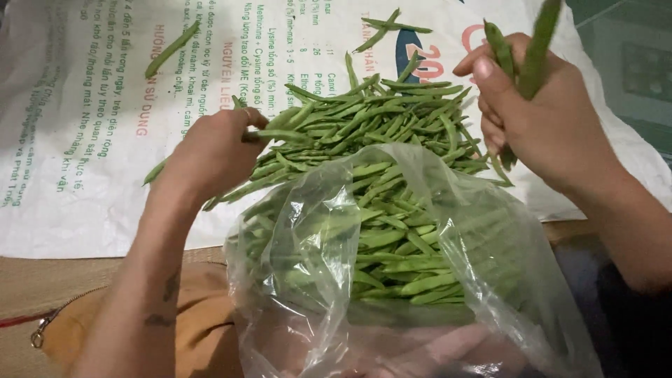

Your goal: Sorting and bagging green beans from a pile into a plastic bag while sitting on the floor.

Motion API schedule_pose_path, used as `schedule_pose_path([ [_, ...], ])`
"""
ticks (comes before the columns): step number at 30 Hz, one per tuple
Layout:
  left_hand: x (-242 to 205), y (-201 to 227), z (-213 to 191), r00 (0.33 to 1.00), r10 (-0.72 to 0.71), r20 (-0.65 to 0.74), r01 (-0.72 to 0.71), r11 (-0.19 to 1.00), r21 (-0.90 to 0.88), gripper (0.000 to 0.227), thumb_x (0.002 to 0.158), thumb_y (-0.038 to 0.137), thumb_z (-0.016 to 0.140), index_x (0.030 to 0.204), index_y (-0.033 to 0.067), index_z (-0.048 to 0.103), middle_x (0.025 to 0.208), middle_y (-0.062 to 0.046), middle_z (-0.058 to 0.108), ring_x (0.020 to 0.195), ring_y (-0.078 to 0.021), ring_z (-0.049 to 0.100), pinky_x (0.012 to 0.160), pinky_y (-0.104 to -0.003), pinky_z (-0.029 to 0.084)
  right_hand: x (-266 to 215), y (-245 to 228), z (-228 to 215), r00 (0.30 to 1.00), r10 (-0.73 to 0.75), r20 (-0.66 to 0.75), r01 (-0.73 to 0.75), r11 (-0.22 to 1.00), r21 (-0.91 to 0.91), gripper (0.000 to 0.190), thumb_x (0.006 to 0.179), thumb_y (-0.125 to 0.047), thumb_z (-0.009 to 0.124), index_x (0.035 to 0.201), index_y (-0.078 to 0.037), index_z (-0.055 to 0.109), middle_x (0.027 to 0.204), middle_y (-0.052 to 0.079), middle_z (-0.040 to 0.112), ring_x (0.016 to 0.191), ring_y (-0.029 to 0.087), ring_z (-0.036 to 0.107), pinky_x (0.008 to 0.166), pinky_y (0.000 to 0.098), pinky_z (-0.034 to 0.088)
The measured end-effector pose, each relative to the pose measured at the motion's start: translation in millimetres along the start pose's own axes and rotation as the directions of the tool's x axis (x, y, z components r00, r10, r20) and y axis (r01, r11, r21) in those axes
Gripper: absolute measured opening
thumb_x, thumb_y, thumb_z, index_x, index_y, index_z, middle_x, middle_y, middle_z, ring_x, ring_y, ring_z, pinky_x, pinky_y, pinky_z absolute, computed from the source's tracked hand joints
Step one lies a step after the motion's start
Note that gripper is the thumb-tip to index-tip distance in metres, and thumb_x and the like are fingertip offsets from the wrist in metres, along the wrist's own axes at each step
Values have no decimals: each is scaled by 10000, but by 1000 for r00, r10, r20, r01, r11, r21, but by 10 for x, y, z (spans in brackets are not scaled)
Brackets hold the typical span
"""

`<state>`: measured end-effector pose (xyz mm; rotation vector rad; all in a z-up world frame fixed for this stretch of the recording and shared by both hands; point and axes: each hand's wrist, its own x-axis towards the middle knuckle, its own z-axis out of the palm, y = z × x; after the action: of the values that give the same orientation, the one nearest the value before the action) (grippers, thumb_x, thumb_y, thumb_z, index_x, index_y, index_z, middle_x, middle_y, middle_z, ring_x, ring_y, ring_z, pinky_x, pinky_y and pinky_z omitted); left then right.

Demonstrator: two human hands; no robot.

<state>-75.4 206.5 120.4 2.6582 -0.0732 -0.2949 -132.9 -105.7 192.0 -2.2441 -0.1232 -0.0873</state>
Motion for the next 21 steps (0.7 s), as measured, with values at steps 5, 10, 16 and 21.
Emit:
schedule_pose_path([
  [5,-153,197,-40,998,49,-42,-60,943,-328,298,924,91,622,1214,70,689,863,-79,778,583,-177,569,519,-339,441,-144,32,-10,997,61,54,-75,942,328,210,1141,-162,424,1218,-25,563,669,6,362,521,120,399,486,289,430],
  [10,-361,377,-125,997,76,15,-34,601,-799,248,1059,90,509,1276,85,629,869,-24,721,572,-83,480,513,-214,405,-298,148,79,972,138,191,-225,787,575,248,1086,-217,468,1218,-38,578,644,-26,402,492,95,433,440,273,442],
  [16,-732,732,-224,953,301,-16,-79,199,-977,447,992,77,486,1438,99,475,1029,-70,686,717,-185,634,687,-394,606,-551,-276,382,939,175,296,-341,582,738,235,1042,-167,495,1199,-1,553,698,23,459,548,135,487,496,321,502],
  [21,-1216,1621,39,800,489,348,514,-260,-817,680,312,574,817,692,137,461,620,55,438,640,-162,450,862,-460,439,-650,-611,522,621,699,354,-771,463,438,418,980,-242,483,1248,-75,758,1018,170,695,816,275,577,589,457,475],
])
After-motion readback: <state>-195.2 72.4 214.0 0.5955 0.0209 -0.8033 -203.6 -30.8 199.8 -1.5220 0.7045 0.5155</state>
